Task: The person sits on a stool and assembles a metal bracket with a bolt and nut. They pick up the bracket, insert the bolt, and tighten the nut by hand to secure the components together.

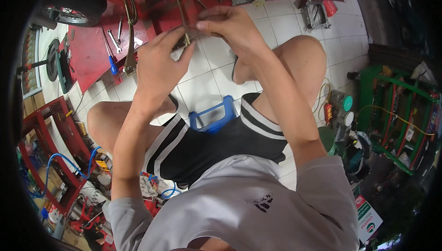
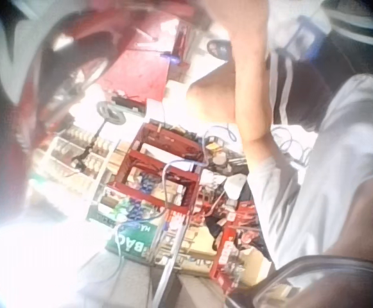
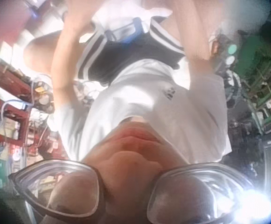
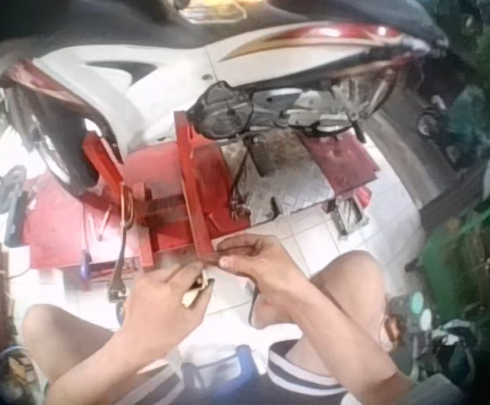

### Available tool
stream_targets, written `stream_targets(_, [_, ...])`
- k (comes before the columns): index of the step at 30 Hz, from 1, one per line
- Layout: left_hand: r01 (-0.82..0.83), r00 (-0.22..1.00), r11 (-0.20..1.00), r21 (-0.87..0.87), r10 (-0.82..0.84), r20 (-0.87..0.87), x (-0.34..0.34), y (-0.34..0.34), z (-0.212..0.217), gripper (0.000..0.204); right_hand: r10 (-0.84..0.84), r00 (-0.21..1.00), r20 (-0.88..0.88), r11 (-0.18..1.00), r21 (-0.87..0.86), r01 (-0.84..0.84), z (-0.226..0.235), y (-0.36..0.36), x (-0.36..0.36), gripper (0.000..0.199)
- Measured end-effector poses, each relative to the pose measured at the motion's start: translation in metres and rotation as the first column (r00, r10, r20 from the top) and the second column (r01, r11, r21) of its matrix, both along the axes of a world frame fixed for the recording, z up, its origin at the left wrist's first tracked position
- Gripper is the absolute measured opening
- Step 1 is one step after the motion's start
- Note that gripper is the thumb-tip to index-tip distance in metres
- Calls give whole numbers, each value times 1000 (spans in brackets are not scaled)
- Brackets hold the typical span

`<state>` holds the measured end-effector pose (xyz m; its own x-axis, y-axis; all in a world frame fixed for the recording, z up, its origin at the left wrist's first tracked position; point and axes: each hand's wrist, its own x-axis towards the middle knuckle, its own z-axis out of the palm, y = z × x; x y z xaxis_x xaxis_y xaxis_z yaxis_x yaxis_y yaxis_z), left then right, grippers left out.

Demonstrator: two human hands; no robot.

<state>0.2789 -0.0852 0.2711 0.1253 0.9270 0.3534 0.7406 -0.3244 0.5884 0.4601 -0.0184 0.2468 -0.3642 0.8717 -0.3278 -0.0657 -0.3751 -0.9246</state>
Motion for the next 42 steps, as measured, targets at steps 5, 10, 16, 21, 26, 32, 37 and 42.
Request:
stream_targets(5, [-40, 999, 999, 10, 40, -30, 5, 1, -2, 27, -197, 953, -228, 980, -82, 183, -13, -13, -10, 25])
stream_targets(10, [-60, 996, 993, 102, 67, -61, 8, -1, -4, 24, -443, 749, -493, 891, -332, 309, -15, -26, -20, 21])
stream_targets(16, [-54, 993, 994, 92, 63, -101, 10, -2, -3, 26, -413, 755, -510, 909, -289, 301, -21, -33, -28, 19])
stream_targets(21, [-36, 996, 994, 98, 44, -76, 11, -2, -7, 27, -328, 876, -353, 943, -173, 284, -13, -43, -31, 14])
stream_targets(26, [-27, 999, 997, 68, 29, -40, 11, -3, -11, 28, -234, 933, -273, 971, -26, 236, -29, -42, -31, 19])
stream_targets(32, [11, 1000, 1000, 26, -10, -6, 5, -4, -11, 30, -242, 960, -143, 956, 134, 261, -30, -41, -33, 10])
stream_targets(37, [0, 999, 998, 60, -3, 39, 4, -6, -13, 39, -252, 961, -110, 944, 191, 269, -29, -44, -33, 9])
stream_targets(42, [10, 997, 999, 34, -12, 75, 0, -5, -18, 53, -205, 976, -73, 964, 155, 214, -24, -45, -33, 14])
